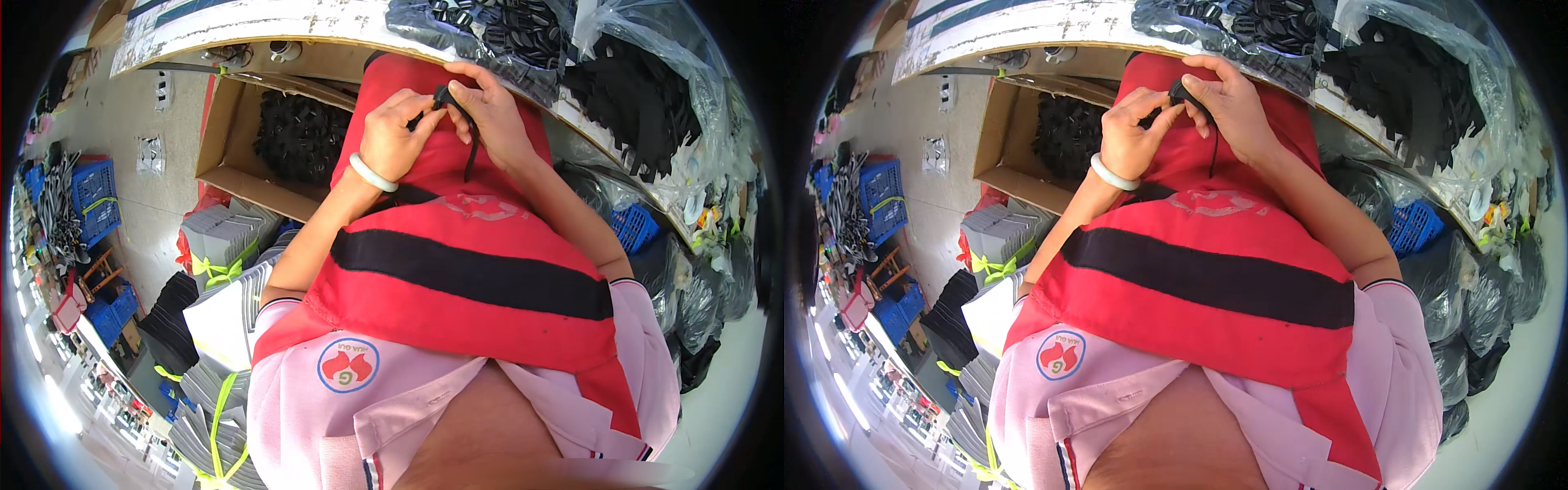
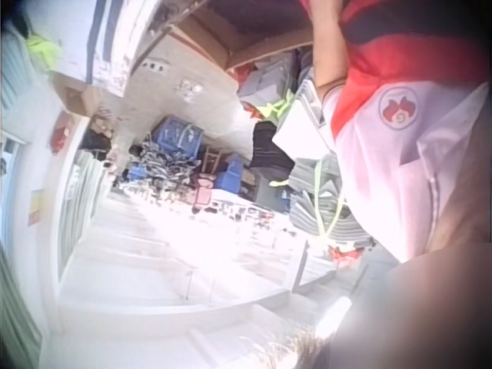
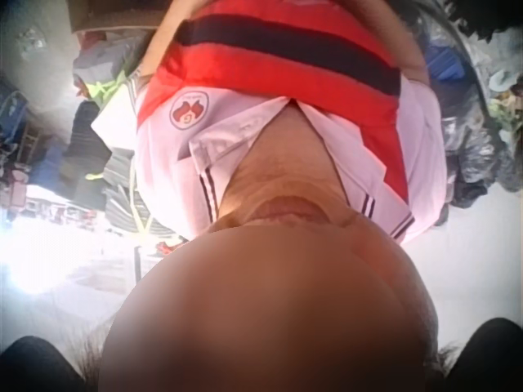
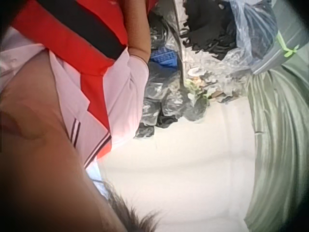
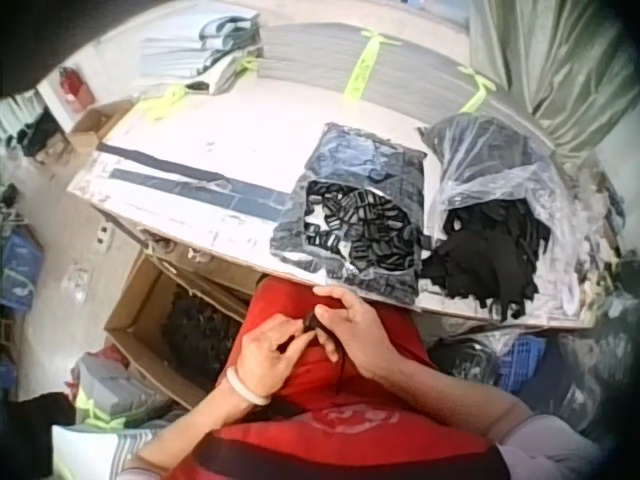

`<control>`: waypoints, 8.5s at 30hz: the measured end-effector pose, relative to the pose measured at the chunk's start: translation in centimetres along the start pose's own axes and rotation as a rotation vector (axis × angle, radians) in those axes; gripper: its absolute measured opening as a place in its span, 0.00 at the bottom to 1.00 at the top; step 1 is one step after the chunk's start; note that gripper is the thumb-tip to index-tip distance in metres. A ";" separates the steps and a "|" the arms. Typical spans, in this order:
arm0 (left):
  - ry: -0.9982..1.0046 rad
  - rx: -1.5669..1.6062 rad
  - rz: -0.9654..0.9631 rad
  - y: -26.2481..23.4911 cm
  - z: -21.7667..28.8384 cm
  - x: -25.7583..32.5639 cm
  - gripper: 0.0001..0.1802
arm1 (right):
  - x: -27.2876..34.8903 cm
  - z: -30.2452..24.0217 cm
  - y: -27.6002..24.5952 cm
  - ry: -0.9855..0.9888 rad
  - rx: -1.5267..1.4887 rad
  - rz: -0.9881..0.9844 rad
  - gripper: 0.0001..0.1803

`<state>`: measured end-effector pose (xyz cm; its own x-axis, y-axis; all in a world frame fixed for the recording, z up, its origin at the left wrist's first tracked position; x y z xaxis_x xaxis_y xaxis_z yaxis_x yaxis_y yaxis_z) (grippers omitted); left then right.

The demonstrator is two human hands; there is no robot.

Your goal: Attaching plastic buckles and fasteners to black nylon straps for industrial assembly.

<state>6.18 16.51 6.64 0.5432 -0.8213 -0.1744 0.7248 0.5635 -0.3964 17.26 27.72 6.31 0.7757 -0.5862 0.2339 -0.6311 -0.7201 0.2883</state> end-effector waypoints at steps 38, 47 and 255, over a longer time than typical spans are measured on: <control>-0.292 0.617 0.010 1.0 -0.3 -0.6 0.09 | 1.4 -1.5 -0.6 0.082 -0.001 0.044 0.12; -0.047 0.476 -0.096 -0.8 1.7 0.3 0.07 | 1.2 -2.2 -1.8 0.299 0.042 -0.319 0.13; -0.263 0.645 -0.127 0.0 0.1 1.9 0.08 | 0.4 0.1 -3.3 0.021 0.205 -0.168 0.10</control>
<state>7.26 14.99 6.36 0.4635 -0.8811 0.0935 0.8514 0.4721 0.2285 19.62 29.88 5.36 0.8679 -0.4463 0.2182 -0.4791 -0.8680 0.1306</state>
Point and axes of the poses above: each hand's wrist, its own x-axis away from the middle knuckle, its own y-axis out of the palm, z = x × y, the point moved 3 cm from there along -x, towards the middle knuckle, and after that the axes turned 5 degrees about -y, right-handed, at the moved point
